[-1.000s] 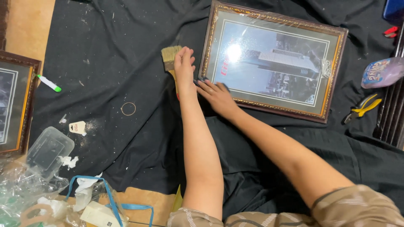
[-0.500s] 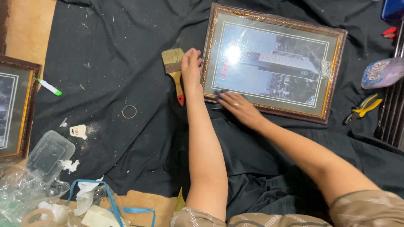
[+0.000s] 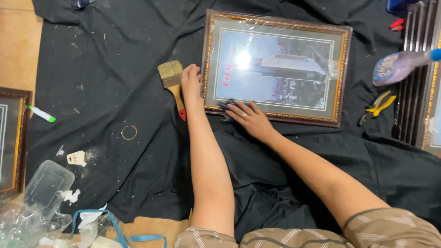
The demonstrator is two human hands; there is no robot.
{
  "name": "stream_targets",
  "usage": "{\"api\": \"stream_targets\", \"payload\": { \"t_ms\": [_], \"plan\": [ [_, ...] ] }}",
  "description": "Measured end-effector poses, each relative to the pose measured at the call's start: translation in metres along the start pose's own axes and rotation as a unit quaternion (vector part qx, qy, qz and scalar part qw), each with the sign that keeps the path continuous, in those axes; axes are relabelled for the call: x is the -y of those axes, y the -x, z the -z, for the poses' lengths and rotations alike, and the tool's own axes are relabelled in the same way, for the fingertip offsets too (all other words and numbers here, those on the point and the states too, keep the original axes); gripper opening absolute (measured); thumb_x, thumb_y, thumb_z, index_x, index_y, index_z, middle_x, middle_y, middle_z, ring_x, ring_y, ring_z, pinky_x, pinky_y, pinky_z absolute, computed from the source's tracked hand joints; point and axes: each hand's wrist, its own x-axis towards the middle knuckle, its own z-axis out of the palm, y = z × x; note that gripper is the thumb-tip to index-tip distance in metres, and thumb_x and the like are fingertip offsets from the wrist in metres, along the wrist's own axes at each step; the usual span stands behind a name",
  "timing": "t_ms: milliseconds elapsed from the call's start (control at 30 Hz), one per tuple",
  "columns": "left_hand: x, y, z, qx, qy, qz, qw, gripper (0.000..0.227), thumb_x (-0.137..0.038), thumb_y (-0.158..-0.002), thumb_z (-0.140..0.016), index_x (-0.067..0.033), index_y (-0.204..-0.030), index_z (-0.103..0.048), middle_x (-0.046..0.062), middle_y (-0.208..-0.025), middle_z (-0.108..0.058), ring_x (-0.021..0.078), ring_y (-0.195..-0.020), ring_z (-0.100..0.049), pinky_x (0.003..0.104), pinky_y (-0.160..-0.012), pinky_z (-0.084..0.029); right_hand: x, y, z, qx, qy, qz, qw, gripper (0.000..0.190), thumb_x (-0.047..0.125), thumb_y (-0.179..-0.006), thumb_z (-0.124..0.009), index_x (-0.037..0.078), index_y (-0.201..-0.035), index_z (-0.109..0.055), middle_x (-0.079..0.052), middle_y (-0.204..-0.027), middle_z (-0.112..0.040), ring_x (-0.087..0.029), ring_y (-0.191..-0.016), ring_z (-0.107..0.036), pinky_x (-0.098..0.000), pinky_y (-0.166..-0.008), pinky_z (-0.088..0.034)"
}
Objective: The person cleans a framed picture by first brushing off dust with a paintbrush, then spraying a cleaning solution onto the glass, and finally wiping the surface with a dark cloth. The person repeats this process on multiple frames placed on a black cloth on the floor.
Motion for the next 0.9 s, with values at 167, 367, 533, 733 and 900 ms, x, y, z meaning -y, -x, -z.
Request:
{"api": "stream_targets", "payload": {
  "t_ms": [167,367,533,733,900],
  "plan": [
    [0.038,-0.043,0.004,-0.030,-0.070,-0.036,0.996,0.043,-0.041,-0.093,-0.072,-0.0138,-0.126,-0.067,0.012,-0.120,-0.073,0.0294,-0.109,-0.070,0.042,-0.095,-0.054,-0.028,0.100,0.011,0.022,0.075,-0.140,0.987,0.046,0.020,-0.108,-0.041,0.030,-0.153,-0.051,0.006,-0.162,-0.047,-0.020,-0.151,-0.039,-0.0500,-0.126,-0.017],
    [0.021,-0.004,0.006,-0.060,-0.273,-0.043,0.959,0.049,-0.051,-0.091,-0.069,-0.0156,-0.124,-0.070,0.008,-0.126,-0.071,0.0274,-0.124,-0.064,0.040,-0.106,-0.051,-0.095,0.202,-0.033,-0.029,0.140,-0.476,0.868,0.050,0.003,-0.101,-0.060,0.005,-0.151,-0.054,-0.021,-0.154,-0.052,-0.040,-0.140,-0.047,-0.0601,-0.110,-0.035],
    [0.023,-0.016,0.014,-0.058,-0.304,-0.032,0.950,0.049,-0.054,-0.094,-0.065,-0.0183,-0.126,-0.068,0.004,-0.122,-0.072,0.0248,-0.117,-0.068,0.043,-0.100,-0.055,-0.170,0.282,-0.072,0.028,0.090,-0.682,0.725,0.063,0.001,-0.096,-0.071,0.004,-0.153,-0.046,-0.021,-0.155,-0.046,-0.044,-0.143,-0.039,-0.0650,-0.106,-0.042],
    [0.005,0.001,0.004,-0.017,-0.186,-0.060,0.981,0.052,-0.046,-0.095,-0.066,-0.0079,-0.130,-0.066,0.014,-0.124,-0.070,0.0307,-0.115,-0.069,0.044,-0.099,-0.055,-0.102,0.209,-0.026,-0.158,-0.029,-0.647,0.745,0.076,0.027,-0.109,-0.071,0.000,-0.162,-0.023,-0.042,-0.156,-0.026,-0.057,-0.147,-0.027,-0.0591,-0.125,-0.022],
    [-0.019,0.021,0.004,0.004,-0.088,-0.053,0.995,0.051,-0.043,-0.098,-0.064,-0.0067,-0.134,-0.059,0.015,-0.128,-0.068,0.0313,-0.118,-0.065,0.049,-0.103,-0.050,-0.103,0.210,-0.044,-0.146,0.006,-0.586,0.797,0.057,-0.006,-0.099,-0.061,-0.008,-0.153,-0.041,-0.040,-0.151,-0.038,-0.056,-0.142,-0.032,-0.0609,-0.120,-0.026]
  ]
}}
